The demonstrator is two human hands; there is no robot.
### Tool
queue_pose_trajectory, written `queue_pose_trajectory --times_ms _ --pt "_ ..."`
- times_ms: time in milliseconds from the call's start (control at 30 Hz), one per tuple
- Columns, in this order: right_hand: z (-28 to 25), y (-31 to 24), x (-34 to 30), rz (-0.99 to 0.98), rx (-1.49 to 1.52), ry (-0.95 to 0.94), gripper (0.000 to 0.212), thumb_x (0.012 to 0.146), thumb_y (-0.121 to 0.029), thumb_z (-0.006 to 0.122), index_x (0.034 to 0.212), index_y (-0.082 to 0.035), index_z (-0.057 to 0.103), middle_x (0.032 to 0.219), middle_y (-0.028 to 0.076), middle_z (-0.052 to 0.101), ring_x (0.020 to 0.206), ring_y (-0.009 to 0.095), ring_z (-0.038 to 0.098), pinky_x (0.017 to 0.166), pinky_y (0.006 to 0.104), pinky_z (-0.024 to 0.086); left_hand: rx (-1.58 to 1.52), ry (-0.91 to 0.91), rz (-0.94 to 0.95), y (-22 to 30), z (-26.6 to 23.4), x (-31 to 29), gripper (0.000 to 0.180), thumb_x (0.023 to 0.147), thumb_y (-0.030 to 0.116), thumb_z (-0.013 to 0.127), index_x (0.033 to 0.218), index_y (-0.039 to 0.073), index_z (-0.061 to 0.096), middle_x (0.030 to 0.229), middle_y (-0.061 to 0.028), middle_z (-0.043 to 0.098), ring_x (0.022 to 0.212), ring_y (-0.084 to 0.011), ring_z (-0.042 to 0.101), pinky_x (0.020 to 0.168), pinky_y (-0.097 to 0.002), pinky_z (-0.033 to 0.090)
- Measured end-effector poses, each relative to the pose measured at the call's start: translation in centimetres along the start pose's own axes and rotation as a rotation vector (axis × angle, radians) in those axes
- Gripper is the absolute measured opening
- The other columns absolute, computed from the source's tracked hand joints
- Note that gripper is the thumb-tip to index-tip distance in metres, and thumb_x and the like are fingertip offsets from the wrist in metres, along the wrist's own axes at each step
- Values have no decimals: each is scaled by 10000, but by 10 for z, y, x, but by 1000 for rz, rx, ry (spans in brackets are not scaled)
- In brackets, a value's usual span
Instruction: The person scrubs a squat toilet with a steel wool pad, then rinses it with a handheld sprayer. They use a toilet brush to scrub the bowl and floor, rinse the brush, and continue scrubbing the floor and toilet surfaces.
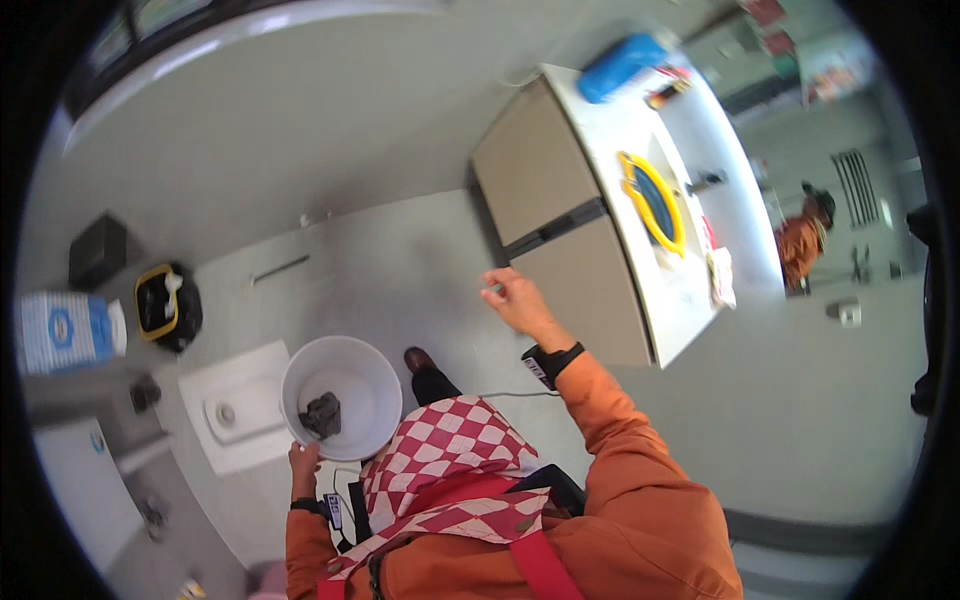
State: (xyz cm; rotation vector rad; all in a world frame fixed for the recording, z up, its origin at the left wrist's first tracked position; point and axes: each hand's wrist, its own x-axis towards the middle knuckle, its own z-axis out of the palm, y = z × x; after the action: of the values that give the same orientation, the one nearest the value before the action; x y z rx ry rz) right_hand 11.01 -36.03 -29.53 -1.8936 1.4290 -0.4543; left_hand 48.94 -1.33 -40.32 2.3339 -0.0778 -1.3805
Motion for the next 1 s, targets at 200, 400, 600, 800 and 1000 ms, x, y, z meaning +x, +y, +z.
queue_pose_trajectory --times_ms 200,400,600,800,1000 --pt "-171 44 -58 -63 -169 458 262 752 -158 644 982 -52 578 914 99 575 628 198 578 586 305 481 -97 -63 65 -8 13 -13 277 691 138 550 931 9 503 713 -82 573 494 -162 570 368 -244 390" --pt "-312 81 -74 254 149 596 344 801 -154 614 1099 -11 518 989 99 556 726 162 608 543 267 523 -251 -49 152 -22 -24 -13 172 717 164 532 783 6 508 619 -124 556 430 -162 504 333 -242 325" --pt "-396 115 -3 319 1262 653 335 801 -94 584 1083 34 457 1024 154 524 863 258 595 700 305 535 -347 -43 -65 -19 -93 -84 215 746 256 514 786 47 483 679 -136 535 478 -193 480 378 -263 345" --pt "-418 212 68 372 1619 800 462 781 -71 601 1094 62 288 1079 208 422 861 349 581 695 356 555 -530 -20 38 -29 -113 -135 200 764 208 499 861 43 441 783 -125 499 655 -248 517 582 -337 478" --pt "-441 246 110 390 1901 665 479 767 -35 610 1118 85 307 1079 233 455 909 343 571 776 384 520 -834 17 -16 -48 -112 -151 198 729 144 514 825 -7 430 868 -123 438 860 -271 487 838 -429 455"
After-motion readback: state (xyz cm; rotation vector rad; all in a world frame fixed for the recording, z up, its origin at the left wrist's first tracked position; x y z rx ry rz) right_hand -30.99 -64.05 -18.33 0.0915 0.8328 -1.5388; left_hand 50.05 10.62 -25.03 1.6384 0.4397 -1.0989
